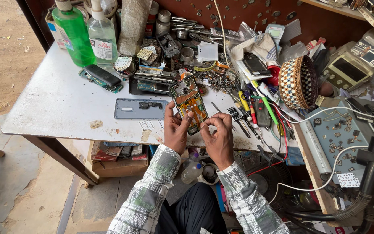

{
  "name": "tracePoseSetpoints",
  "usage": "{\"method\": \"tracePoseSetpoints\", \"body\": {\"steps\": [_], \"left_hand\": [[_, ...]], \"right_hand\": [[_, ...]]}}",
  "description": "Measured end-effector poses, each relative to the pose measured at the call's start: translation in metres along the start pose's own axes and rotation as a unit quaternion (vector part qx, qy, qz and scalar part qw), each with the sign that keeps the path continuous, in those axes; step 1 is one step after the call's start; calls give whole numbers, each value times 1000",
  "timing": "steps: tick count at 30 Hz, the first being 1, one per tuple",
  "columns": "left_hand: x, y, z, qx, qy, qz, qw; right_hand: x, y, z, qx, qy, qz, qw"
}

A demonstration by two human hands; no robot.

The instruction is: The person sits at a cluttered repair bench handling a disassembled smartphone, turning it over and working on its internal battery and flex cables by hand, briefly picking up a screwdriver, and later holding the open phone on their lap while reaching for items on the bench.

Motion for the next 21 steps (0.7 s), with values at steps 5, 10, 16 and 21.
{"method": "tracePoseSetpoints", "body": {"steps": [5,10,16,21], "left_hand": [[-1,0,1,18,-10,10,1000],[-1,0,3,14,7,-3,1000],[0,1,4,-6,20,-3,1000],[-1,0,3,3,25,-18,1000]], "right_hand": [[-3,1,-3,-29,28,5,999],[-1,6,-7,-53,23,10,998],[13,24,-17,-127,225,22,966],[40,42,-26,-252,303,-97,914]]}}
Point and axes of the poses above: each hand's wrist, its own x-axis towards the middle knuckle, its own y-axis out of the back of the hand, z = x × y, the point moved 1 cm from there along x, towards the middle knuckle, and after that the axes turned 11 degrees about -y, right-handed, at the moved point
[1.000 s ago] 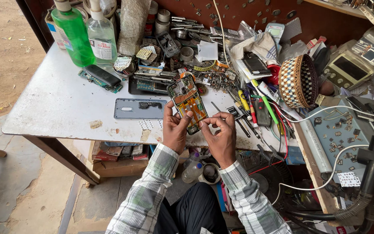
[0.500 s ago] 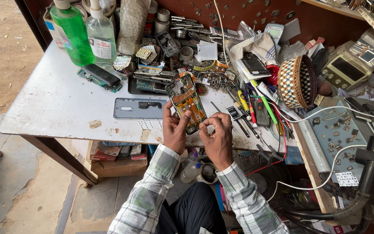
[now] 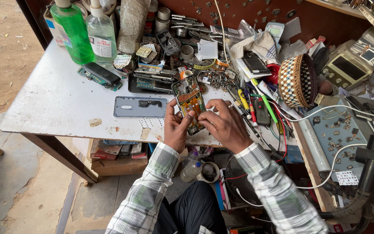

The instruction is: The person sits at a cluttered repair bench handling a disassembled smartphone, turning it over and working on its internal battery and flex cables by hand, briefly picking up a screwdriver, and later holding the open phone on their lap while reaching for items on the bench.

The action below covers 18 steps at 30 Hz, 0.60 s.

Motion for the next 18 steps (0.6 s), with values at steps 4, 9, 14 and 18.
{"method": "tracePoseSetpoints", "body": {"steps": [4,9,14,18], "left_hand": [[1,0,-3,-17,5,-13,1000],[3,1,-6,-17,4,-35,999],[5,2,-4,-23,13,-32,999],[6,2,-2,24,18,-34,999]], "right_hand": [[15,10,7,-78,96,-61,990],[24,8,6,-158,182,-75,968],[21,8,9,-64,188,-89,976],[18,13,20,-40,174,-76,981]]}}
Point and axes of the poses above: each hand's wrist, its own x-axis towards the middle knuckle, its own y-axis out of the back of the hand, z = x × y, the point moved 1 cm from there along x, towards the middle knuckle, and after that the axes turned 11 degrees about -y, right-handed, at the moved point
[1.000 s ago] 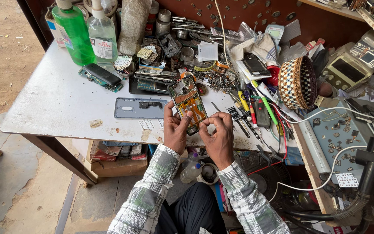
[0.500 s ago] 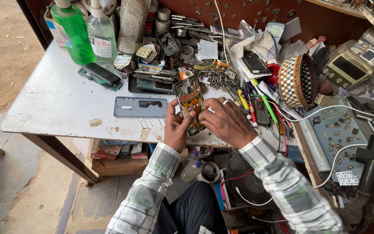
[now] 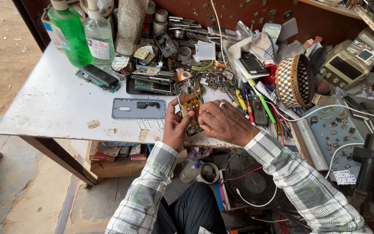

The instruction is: The person sits at a cluttered repair bench handling a disassembled smartphone, turning it over and working on its internal battery and flex cables by hand, briefly picking up a screwdriver, and later holding the open phone on their lap while reaching for items on the bench.

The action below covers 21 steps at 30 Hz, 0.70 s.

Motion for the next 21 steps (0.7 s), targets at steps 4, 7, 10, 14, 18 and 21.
{"method": "tracePoseSetpoints", "body": {"steps": [4,7,10,14,18,21], "left_hand": [[1,-1,1,-48,4,17,999],[2,0,1,-67,23,26,997],[1,-1,1,-75,26,26,996],[-2,0,2,-18,4,6,1000],[-2,-1,1,-3,13,-15,1000],[-1,-2,0,-11,13,-25,1000]], "right_hand": [[-6,7,12,-4,-40,18,999],[-9,10,16,18,-75,19,997],[-10,10,15,41,-84,18,995],[-7,10,11,17,-71,-15,997],[-3,11,8,6,-47,-31,998],[-1,11,6,-4,-45,-17,999]]}}
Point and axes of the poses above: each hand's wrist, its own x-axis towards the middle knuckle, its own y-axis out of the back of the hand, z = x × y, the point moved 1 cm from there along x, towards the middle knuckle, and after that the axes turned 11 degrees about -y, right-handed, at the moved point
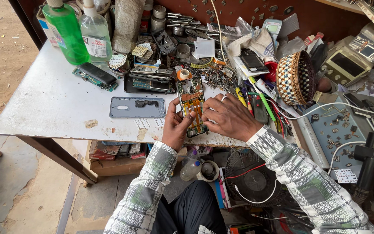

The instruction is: The person sits at a cluttered repair bench handling a disassembled smartphone, turning it over and working on its internal battery and flex cables by hand, briefly picking up a screwdriver, and later holding the open phone on their lap while reaching for items on the bench.

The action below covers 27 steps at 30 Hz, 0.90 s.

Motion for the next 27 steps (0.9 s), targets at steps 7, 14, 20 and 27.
{"method": "tracePoseSetpoints", "body": {"steps": [7,14,20,27], "left_hand": [[2,1,0,-1,8,-1,1000],[1,1,2,8,6,13,1000],[0,2,-3,-1,11,23,1000],[1,4,-6,-4,0,45,999]], "right_hand": [[7,-11,-5,-91,36,-32,995],[-5,-18,3,-67,57,18,996],[-21,-28,12,-53,24,29,998],[-40,-47,15,-26,-48,44,998]]}}
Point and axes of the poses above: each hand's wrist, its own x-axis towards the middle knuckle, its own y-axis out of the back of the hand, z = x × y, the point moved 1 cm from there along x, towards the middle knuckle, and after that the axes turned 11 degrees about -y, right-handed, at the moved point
